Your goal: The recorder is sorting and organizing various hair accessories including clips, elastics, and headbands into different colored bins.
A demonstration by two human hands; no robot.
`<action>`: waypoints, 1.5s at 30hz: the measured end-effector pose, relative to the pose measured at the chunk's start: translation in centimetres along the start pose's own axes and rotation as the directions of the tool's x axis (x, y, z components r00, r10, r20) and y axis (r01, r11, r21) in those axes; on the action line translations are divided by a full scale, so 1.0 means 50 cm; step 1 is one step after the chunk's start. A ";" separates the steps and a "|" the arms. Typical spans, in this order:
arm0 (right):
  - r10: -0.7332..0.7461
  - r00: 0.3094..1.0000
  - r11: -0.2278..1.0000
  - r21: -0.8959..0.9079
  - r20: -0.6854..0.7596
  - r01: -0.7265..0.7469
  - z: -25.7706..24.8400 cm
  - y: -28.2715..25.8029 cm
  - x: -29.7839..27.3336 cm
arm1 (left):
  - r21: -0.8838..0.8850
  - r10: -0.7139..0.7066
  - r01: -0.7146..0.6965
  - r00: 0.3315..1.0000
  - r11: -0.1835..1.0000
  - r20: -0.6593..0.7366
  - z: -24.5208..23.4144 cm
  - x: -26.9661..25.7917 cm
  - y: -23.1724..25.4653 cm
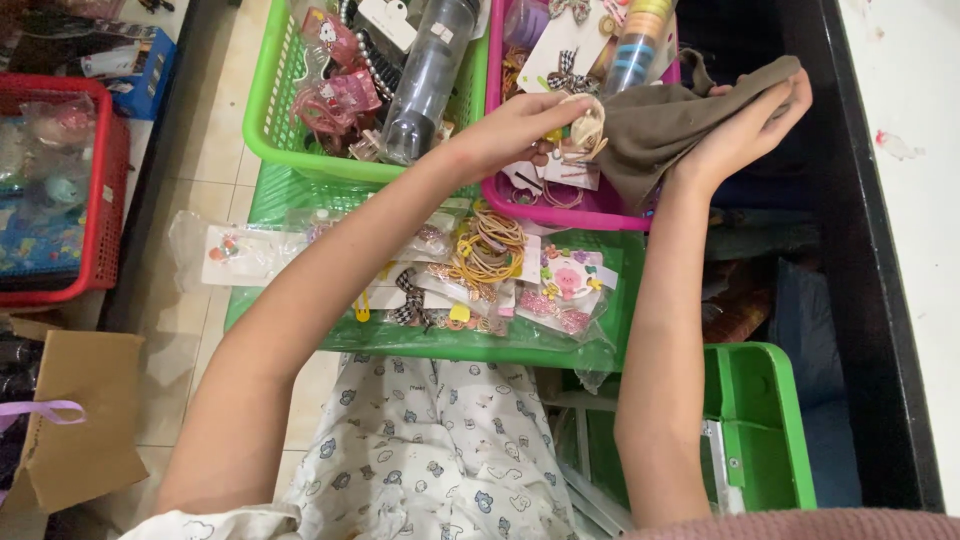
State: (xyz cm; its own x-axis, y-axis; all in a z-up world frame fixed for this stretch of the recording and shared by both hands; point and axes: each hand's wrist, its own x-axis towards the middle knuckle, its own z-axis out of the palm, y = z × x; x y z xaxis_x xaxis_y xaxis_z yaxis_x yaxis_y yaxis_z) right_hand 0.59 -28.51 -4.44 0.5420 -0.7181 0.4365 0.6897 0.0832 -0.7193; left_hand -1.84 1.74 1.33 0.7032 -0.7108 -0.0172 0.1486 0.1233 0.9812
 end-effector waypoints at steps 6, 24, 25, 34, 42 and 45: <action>-0.026 1.000 0.999 -0.024 0.015 0.026 -0.004 0.011 0.004 | 0.333 0.180 -0.146 0.981 0.932 -0.075 -0.032 0.058 -0.089; 0.185 0.693 0.716 -0.579 0.697 0.391 0.176 -0.106 -0.172 | 0.129 0.015 -0.013 1.000 0.992 -0.013 -0.050 0.062 -0.090; 0.187 0.693 0.714 -0.580 0.697 0.391 0.171 -0.100 -0.170 | 0.126 0.016 -0.014 1.000 0.992 -0.011 -0.045 0.056 -0.087; 0.269 0.918 0.873 -0.477 0.293 -0.103 0.081 0.006 -0.072 | 0.155 0.105 -0.126 0.985 0.980 0.139 -0.036 0.041 -0.063; 0.504 0.760 0.819 0.051 0.410 -0.571 0.125 -0.105 -0.103 | 0.154 0.093 -0.118 0.983 0.981 0.160 -0.019 0.018 -0.035; 0.498 0.585 0.860 -0.280 0.640 -0.427 0.157 -0.134 -0.151 | 0.102 0.043 -0.069 0.971 0.992 0.236 -0.024 0.027 -0.052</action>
State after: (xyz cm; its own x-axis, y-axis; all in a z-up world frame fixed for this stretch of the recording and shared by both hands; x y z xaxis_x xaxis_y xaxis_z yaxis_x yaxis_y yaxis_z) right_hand -4.38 -18.23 1.31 0.9681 0.0630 0.2425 0.2275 0.1848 -0.9561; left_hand -0.47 1.28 -1.48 0.5252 -0.8480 0.0712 0.0280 0.1008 0.9945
